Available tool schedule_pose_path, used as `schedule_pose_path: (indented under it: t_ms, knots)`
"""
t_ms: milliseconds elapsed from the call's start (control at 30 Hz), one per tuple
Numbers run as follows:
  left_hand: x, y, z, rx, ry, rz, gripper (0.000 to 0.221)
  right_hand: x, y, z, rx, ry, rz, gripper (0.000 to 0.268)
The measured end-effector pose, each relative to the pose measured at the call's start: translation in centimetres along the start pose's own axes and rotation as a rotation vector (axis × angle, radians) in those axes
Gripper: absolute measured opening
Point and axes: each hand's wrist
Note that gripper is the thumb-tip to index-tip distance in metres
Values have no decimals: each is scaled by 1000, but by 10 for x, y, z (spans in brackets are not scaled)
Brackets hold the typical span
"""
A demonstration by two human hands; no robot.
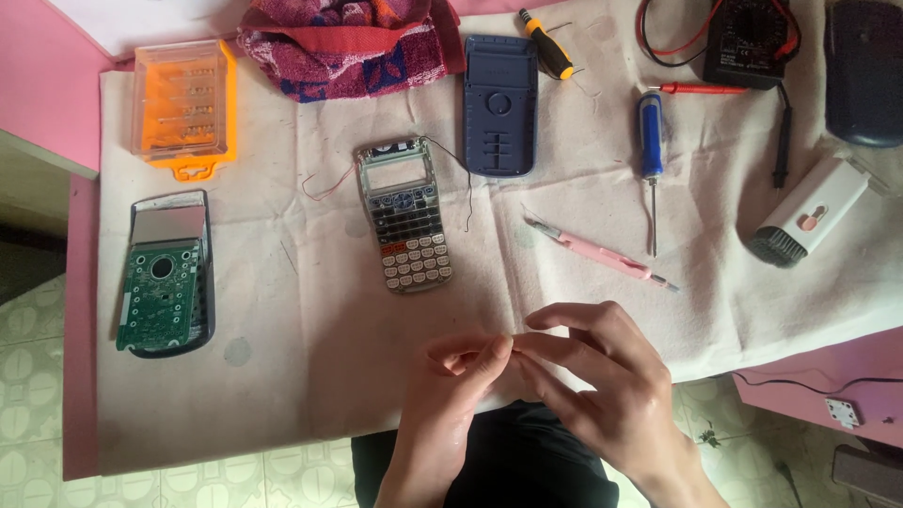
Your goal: Repairing a handheld electronic device by prying and adjusting internal components with a small tool.
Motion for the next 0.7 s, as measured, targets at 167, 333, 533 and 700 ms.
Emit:
schedule_pose_path:
  t_ms: [167,333,533,700]
  knots:
    - [-1,1,-1,-13,18,80,25,5,-1,5,21,-4,-25,18]
    - [7,-19,-18,-27,36,40,18,5,0,4,6,17,-63,14]
    - [-8,24,4,251,-6,54,27,3,5,1,-18,-4,-94,16]
    - [-13,36,7,439,-44,93,27,6,5,-6,20,-49,-54,19]
Point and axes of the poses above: each hand's wrist, its own x-axis towards the middle knuckle, its own z-axis out of the palm, y = z × x, and after that the axes turned 10 degrees about -x, right-handed
